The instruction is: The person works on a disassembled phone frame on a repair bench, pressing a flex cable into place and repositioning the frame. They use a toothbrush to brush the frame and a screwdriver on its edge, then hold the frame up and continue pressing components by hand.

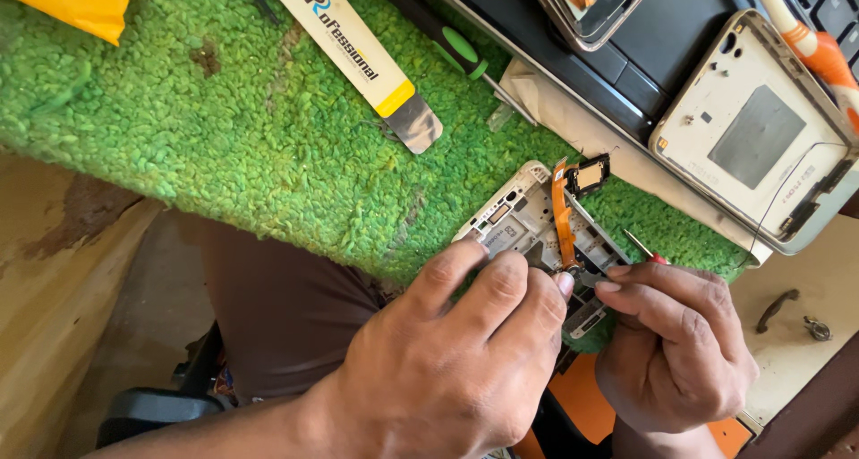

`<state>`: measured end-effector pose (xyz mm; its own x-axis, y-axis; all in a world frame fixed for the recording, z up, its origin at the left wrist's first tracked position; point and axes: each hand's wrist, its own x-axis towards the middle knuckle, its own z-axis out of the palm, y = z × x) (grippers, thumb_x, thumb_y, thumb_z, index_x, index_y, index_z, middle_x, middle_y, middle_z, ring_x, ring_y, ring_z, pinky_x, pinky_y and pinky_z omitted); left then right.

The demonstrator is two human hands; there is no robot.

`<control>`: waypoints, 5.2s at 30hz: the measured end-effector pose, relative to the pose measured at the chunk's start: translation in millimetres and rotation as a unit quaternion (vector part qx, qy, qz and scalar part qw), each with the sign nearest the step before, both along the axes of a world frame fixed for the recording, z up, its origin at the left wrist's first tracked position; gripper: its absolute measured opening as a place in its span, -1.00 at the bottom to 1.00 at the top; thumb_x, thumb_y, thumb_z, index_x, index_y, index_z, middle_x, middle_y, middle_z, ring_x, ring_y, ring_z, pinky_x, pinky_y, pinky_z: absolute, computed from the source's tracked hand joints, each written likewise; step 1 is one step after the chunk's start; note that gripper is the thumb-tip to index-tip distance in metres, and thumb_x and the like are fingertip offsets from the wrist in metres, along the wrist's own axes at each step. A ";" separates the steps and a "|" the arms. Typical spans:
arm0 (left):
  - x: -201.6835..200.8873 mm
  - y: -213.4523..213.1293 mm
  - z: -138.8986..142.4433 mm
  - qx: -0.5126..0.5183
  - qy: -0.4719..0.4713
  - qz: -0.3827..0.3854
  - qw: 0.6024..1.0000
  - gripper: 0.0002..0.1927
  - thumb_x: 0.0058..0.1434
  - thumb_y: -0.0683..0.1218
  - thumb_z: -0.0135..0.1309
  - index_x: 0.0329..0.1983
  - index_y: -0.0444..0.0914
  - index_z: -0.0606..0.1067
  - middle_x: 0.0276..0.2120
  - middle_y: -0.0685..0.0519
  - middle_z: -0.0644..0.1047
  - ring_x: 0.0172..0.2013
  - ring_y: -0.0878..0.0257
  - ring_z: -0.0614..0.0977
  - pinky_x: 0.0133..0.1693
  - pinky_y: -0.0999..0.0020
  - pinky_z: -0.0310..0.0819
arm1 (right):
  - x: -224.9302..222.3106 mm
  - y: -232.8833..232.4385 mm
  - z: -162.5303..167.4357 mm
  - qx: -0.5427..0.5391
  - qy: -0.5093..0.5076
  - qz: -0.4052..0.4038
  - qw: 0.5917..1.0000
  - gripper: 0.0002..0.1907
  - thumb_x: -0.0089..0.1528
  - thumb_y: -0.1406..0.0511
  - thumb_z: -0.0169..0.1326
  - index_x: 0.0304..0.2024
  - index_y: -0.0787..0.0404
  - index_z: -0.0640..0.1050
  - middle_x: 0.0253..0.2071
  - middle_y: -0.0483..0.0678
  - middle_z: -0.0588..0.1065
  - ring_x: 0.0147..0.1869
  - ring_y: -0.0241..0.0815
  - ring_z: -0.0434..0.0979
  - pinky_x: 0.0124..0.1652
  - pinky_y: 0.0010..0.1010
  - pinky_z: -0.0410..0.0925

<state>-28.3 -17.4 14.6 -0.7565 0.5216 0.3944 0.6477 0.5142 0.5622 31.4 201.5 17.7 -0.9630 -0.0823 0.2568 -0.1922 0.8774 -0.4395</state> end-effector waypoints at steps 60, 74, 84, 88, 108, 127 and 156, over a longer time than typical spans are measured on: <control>-0.7 -0.1 -0.1 0.007 -0.010 -0.003 1.000 -0.67 0.27 -0.09 0.02 -0.06 -0.40 0.61 -0.16 0.00 0.59 -0.05 0.19 0.54 0.14 0.19 0.34 | -2.8 -2.2 1.4 0.012 0.003 0.006 1.000 -0.78 0.28 0.69 0.09 -0.19 0.34 0.60 -0.19 0.06 0.58 -0.11 -0.12 0.63 -0.04 -0.47 0.48; -0.5 0.3 -0.6 0.007 -0.008 -0.001 1.000 -0.68 0.27 -0.08 0.03 -0.07 -0.39 0.62 -0.17 0.01 0.59 -0.05 0.19 0.55 0.14 0.20 0.35 | -2.0 0.5 -0.1 0.011 0.002 -0.002 1.000 -0.75 0.23 0.69 0.07 -0.18 0.34 0.61 -0.20 0.07 0.58 -0.13 -0.10 0.63 -0.04 -0.45 0.48; -0.4 1.9 -0.2 0.010 -0.017 -0.003 1.000 -0.70 0.29 -0.09 0.03 -0.06 -0.39 0.61 -0.17 0.01 0.59 -0.04 0.19 0.54 0.15 0.19 0.34 | -6.1 -1.8 4.4 0.008 -0.016 0.002 1.000 -0.74 0.21 0.67 0.07 -0.17 0.31 0.61 -0.22 0.05 0.58 -0.13 -0.12 0.62 -0.05 -0.46 0.47; -0.5 1.2 0.9 0.006 -0.014 -0.006 1.000 -0.69 0.28 -0.09 0.04 -0.07 -0.38 0.62 -0.17 0.01 0.59 -0.04 0.18 0.53 0.14 0.20 0.35 | -4.9 1.2 3.7 0.015 -0.018 0.008 1.000 -0.76 0.23 0.67 0.07 -0.18 0.32 0.61 -0.23 0.06 0.58 -0.15 -0.11 0.61 -0.05 -0.44 0.47; 34.2 0.4 20.0 0.133 0.031 -0.023 0.990 -0.71 0.32 -0.13 0.15 0.07 -0.32 0.59 -0.14 0.02 0.56 -0.04 0.09 0.57 0.13 0.10 0.42 | 19.1 14.9 18.9 -0.093 0.166 0.150 0.970 -0.85 0.26 0.58 0.20 -0.19 0.34 0.53 -0.20 0.17 0.59 -0.15 0.00 0.68 -0.13 -0.29 0.56; 35.5 3.4 29.3 0.182 0.052 0.042 0.981 -0.89 0.34 -0.17 0.29 -0.16 -0.20 0.56 -0.24 0.11 0.56 -0.15 0.13 0.58 -0.02 0.20 0.36 | 43.4 28.4 5.1 -0.386 0.131 0.061 0.911 -0.82 0.40 0.55 0.11 -0.05 0.29 0.40 -0.14 0.16 0.59 -0.22 -0.25 0.63 -0.18 -0.49 0.55; 18.3 4.6 27.0 0.029 0.034 -0.108 0.993 -0.66 0.12 -0.08 0.32 -0.04 -0.23 0.63 -0.15 0.09 0.57 -0.02 0.17 0.54 0.08 0.17 0.25 | 35.3 29.2 15.7 -0.397 0.076 0.035 0.914 -0.76 0.39 0.59 0.09 0.10 0.38 0.50 -0.01 0.11 0.53 -0.07 -0.32 0.60 -0.09 -0.58 0.49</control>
